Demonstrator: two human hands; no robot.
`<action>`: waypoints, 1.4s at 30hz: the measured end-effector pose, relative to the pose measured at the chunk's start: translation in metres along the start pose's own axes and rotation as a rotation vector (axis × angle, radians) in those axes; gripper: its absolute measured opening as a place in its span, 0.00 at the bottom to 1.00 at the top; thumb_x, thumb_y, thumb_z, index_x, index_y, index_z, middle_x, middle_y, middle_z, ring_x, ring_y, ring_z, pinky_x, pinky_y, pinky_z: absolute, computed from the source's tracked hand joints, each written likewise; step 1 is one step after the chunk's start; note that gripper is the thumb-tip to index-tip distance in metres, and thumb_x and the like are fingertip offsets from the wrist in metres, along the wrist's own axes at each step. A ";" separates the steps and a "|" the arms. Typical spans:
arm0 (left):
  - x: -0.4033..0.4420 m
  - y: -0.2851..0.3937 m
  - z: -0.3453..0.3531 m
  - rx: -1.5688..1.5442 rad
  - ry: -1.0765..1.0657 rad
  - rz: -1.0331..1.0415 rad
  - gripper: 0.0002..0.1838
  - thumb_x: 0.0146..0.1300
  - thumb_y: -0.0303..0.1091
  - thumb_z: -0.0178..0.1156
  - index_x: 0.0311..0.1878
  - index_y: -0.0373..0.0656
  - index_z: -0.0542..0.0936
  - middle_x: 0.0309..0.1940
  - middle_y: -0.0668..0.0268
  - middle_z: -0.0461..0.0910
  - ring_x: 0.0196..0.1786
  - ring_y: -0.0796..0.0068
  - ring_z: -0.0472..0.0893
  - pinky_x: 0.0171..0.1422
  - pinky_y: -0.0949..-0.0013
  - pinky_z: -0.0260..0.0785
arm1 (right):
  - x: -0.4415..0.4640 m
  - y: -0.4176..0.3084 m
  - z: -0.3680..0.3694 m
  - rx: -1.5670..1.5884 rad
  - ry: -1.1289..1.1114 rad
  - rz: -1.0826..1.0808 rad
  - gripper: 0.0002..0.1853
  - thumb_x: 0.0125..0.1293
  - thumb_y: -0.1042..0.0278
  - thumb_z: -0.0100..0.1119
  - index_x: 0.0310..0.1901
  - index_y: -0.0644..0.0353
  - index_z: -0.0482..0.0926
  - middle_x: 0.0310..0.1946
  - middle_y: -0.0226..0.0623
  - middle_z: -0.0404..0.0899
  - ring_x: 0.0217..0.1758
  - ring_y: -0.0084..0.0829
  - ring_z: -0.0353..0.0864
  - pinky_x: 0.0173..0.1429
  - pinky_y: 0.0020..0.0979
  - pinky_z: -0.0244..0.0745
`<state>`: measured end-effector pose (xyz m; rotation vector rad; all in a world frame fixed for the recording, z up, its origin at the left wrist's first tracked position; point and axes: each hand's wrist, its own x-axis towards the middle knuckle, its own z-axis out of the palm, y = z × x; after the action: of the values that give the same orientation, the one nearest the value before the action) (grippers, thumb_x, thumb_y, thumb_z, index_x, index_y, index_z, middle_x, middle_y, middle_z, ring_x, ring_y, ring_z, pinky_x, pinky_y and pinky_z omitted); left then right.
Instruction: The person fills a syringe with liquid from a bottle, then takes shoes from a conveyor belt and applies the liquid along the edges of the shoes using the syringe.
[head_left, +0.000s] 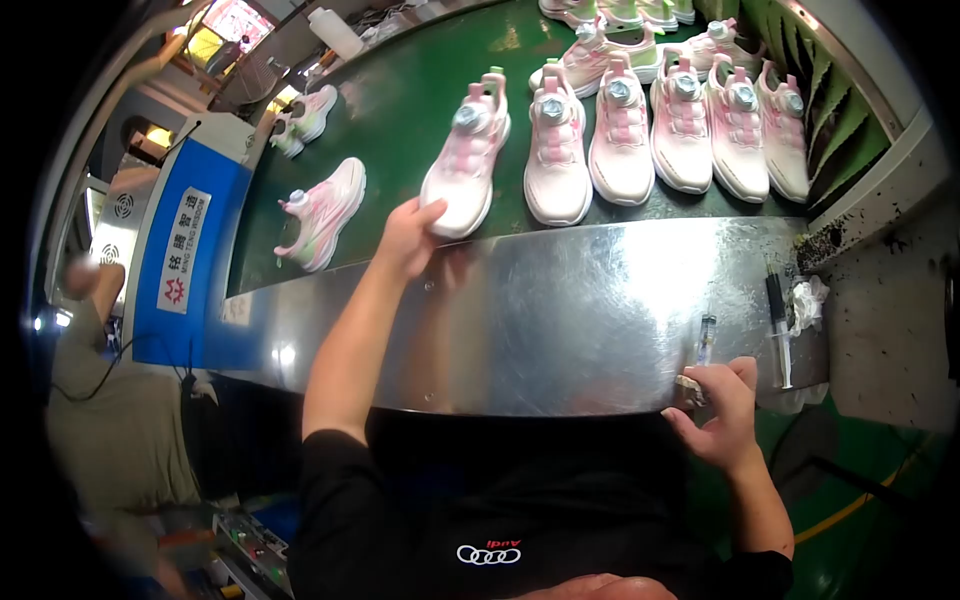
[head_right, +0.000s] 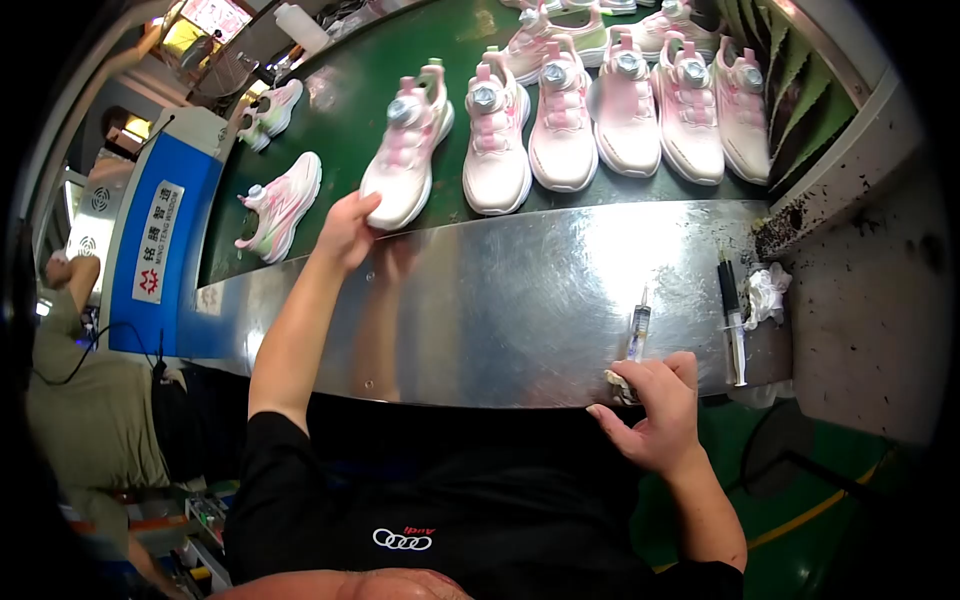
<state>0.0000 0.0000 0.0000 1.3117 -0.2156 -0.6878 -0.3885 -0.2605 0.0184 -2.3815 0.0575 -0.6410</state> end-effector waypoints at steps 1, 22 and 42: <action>0.020 -0.007 0.007 -0.005 -0.006 -0.018 0.22 0.63 0.32 0.62 0.56 0.28 0.71 0.50 0.54 0.79 0.51 0.62 0.81 0.58 0.59 0.74 | -0.001 0.001 0.001 -0.005 0.003 0.006 0.23 0.45 0.65 0.74 0.45 0.57 0.79 0.32 0.32 0.80 0.34 0.36 0.67 0.43 0.32 0.63; -0.141 -0.004 0.087 0.300 -0.265 0.183 0.11 0.71 0.29 0.50 0.47 0.31 0.77 0.38 0.55 0.80 0.37 0.69 0.81 0.42 0.71 0.74 | -0.005 -0.026 -0.013 0.761 -0.236 0.211 0.20 0.52 0.68 0.71 0.46 0.65 0.80 0.40 0.40 0.82 0.42 0.33 0.82 0.49 0.29 0.74; -0.137 -0.044 0.230 -0.157 -0.599 -0.091 0.16 0.71 0.40 0.53 0.41 0.33 0.75 0.38 0.55 0.78 0.41 0.67 0.77 0.49 0.65 0.70 | -0.022 -0.038 0.018 1.609 -0.202 0.376 0.06 0.68 0.70 0.58 0.42 0.60 0.75 0.46 0.41 0.78 0.43 0.28 0.81 0.41 0.26 0.78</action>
<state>-0.2413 -0.1119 0.0518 0.9421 -0.5752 -1.1436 -0.4038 -0.2161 0.0205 -0.8130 -0.0782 -0.0899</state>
